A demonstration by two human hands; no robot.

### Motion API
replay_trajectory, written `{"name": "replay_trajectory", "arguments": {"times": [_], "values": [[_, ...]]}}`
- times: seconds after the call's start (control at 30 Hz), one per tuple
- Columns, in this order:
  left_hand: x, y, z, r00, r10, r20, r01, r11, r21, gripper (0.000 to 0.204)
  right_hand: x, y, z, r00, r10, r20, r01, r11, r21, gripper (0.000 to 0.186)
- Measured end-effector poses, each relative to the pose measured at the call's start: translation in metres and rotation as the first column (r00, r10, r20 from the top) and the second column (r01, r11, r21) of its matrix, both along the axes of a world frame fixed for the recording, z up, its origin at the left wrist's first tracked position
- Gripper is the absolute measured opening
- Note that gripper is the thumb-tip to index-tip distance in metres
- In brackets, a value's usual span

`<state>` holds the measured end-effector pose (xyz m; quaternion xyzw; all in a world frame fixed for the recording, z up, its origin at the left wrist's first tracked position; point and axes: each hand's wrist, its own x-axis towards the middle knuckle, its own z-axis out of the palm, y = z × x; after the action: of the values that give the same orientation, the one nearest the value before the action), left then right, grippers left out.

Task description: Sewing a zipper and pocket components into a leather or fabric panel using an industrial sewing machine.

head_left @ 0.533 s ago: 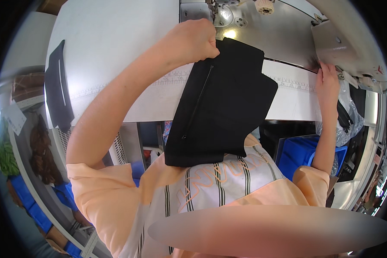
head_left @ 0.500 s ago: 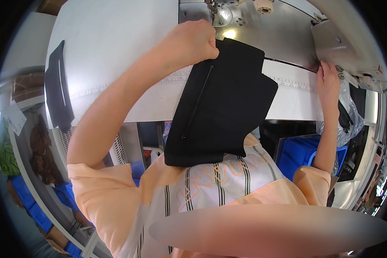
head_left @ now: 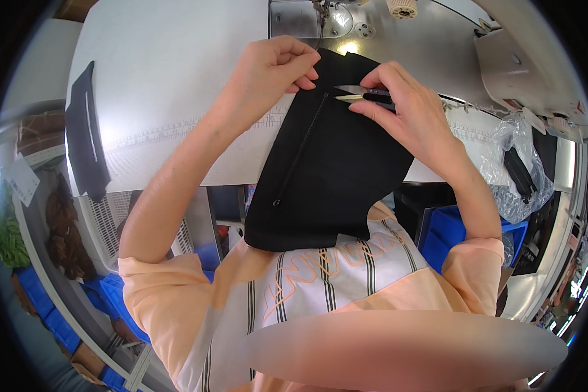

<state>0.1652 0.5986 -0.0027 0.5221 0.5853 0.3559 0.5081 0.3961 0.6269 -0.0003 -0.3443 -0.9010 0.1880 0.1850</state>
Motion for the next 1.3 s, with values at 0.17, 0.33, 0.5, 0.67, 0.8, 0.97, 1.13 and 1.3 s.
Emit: {"name": "replay_trajectory", "arguments": {"times": [0.17, 0.33, 0.5, 0.67, 0.8, 0.97, 1.13, 1.3], "values": [[-0.004, 0.01, 0.0, 0.998, -0.051, -0.03, 0.05, 0.999, -0.01, 0.028, -0.017, 0.005, -0.001, 0.995, 0.009, 0.096, -0.014, 0.999, 0.051, 0.032], [-0.003, 0.025, 0.013, 0.975, -0.182, -0.127, 0.17, 0.981, -0.098, 0.028, -0.027, 0.004, -0.005, 0.993, 0.098, 0.058, -0.1, 0.994, 0.046, 0.031], [-0.003, 0.026, 0.013, 0.896, -0.359, -0.26, 0.349, 0.933, -0.084, 0.024, -0.022, 0.004, -0.011, 0.992, 0.107, -0.065, -0.109, 0.993, -0.034, 0.033], [-0.001, 0.011, 0.012, 0.949, -0.239, -0.204, 0.246, 0.969, 0.011, 0.02, -0.021, 0.005, -0.015, 0.986, 0.111, -0.124, -0.115, 0.993, -0.022, 0.033], [-0.001, 0.007, 0.012, 0.979, -0.192, -0.068, 0.191, 0.981, -0.018, 0.021, -0.02, 0.005, -0.014, 0.987, 0.098, -0.128, -0.098, 0.995, 0.01, 0.032], [-0.005, 0.003, 0.005, 0.982, -0.173, 0.079, 0.178, 0.983, -0.052, 0.025, -0.014, 0.001, -0.017, 0.995, 0.038, -0.091, -0.037, 0.999, 0.014, 0.03], [-0.005, 0.001, 0.005, 0.975, -0.182, 0.125, 0.189, 0.981, -0.045, 0.027, -0.014, 0.002, -0.018, 0.992, 0.05, -0.119, -0.044, 0.998, 0.052, 0.028], [-0.006, 0.001, 0.005, 0.977, -0.139, 0.159, 0.156, 0.983, -0.098, 0.029, -0.015, 0.001, -0.017, 0.989, 0.08, -0.123, -0.072, 0.995, 0.068, 0.026]]}}
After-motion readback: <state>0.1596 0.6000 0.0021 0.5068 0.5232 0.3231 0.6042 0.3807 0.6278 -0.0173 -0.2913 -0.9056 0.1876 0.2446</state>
